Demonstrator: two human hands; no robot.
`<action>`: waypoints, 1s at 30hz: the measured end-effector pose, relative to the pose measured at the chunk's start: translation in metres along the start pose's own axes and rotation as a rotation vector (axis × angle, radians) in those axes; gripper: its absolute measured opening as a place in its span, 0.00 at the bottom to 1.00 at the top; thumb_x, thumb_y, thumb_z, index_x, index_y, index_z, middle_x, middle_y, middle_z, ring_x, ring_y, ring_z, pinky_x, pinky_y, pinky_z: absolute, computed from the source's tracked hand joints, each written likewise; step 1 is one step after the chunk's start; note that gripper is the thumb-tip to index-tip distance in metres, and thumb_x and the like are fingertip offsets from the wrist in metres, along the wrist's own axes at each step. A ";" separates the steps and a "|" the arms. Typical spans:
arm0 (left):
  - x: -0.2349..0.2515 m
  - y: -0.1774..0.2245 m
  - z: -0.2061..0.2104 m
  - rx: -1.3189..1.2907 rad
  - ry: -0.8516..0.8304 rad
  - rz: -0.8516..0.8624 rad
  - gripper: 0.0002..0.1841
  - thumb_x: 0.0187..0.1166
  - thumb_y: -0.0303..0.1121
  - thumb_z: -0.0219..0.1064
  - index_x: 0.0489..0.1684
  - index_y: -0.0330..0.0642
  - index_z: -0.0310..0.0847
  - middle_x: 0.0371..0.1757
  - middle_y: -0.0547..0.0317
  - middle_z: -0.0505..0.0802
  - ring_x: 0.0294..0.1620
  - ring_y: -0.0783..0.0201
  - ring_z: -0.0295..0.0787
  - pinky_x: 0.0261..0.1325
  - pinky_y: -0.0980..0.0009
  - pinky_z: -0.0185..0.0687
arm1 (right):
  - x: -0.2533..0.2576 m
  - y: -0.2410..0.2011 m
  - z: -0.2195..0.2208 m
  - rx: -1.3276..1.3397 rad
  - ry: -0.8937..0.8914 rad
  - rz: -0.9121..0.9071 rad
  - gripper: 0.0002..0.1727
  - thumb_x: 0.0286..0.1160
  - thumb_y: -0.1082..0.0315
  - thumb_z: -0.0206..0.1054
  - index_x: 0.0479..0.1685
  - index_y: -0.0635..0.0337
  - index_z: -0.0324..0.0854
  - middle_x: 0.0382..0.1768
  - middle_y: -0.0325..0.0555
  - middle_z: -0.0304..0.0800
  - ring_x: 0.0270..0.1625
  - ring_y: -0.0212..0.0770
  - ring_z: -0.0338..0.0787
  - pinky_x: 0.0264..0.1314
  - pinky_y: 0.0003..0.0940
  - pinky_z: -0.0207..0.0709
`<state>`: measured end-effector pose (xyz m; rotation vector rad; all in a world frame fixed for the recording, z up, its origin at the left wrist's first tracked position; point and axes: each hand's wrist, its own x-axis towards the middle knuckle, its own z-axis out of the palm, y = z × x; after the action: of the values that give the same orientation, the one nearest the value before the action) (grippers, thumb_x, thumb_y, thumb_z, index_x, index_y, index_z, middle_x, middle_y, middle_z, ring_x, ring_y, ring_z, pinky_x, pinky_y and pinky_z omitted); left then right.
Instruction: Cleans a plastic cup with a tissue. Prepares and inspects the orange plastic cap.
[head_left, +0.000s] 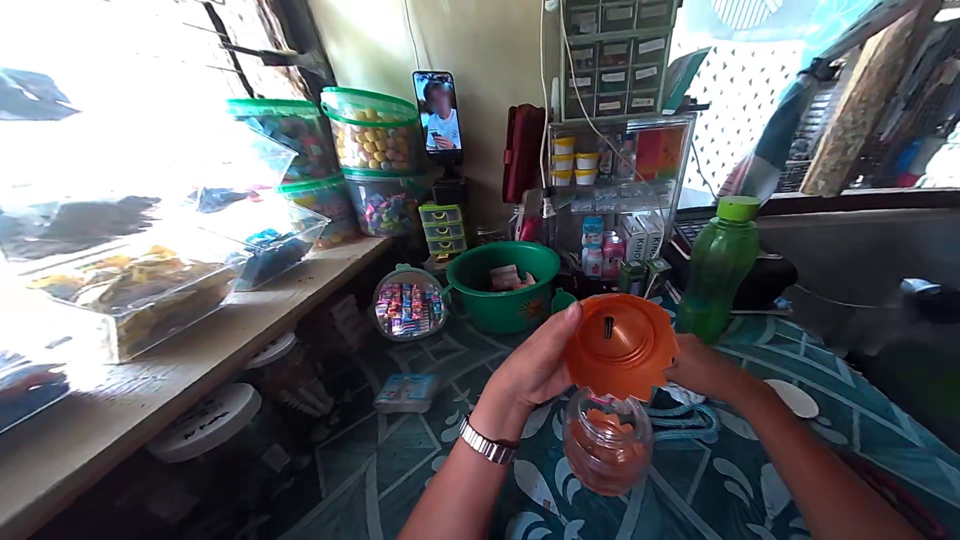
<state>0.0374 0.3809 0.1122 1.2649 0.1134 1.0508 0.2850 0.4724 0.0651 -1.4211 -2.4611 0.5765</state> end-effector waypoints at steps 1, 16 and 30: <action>0.001 -0.002 -0.001 0.045 -0.018 0.027 0.27 0.70 0.59 0.73 0.62 0.53 0.87 0.54 0.62 0.96 0.56 0.69 0.93 0.61 0.71 0.89 | -0.002 0.004 -0.002 0.007 0.028 -0.015 0.15 0.79 0.68 0.71 0.55 0.73 0.87 0.52 0.68 0.89 0.56 0.60 0.88 0.66 0.55 0.77; 0.009 -0.004 0.001 0.229 0.342 0.008 0.29 0.74 0.64 0.67 0.59 0.50 0.82 0.48 0.59 0.95 0.49 0.67 0.95 0.52 0.70 0.93 | -0.015 0.024 -0.025 -0.013 -0.008 0.051 0.17 0.88 0.68 0.60 0.70 0.61 0.85 0.63 0.61 0.89 0.65 0.59 0.87 0.73 0.56 0.74; 0.024 -0.023 -0.001 0.239 0.543 -0.153 0.30 0.91 0.60 0.42 0.70 0.45 0.73 0.51 0.50 0.91 0.49 0.59 0.92 0.51 0.65 0.91 | -0.030 -0.014 -0.006 0.301 0.774 -0.568 0.11 0.75 0.64 0.69 0.47 0.61 0.90 0.50 0.43 0.91 0.48 0.27 0.92 0.50 0.23 0.89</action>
<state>0.0636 0.3996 0.1045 1.1304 0.7578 1.2488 0.2917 0.4417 0.0762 -0.6007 -1.8932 0.1928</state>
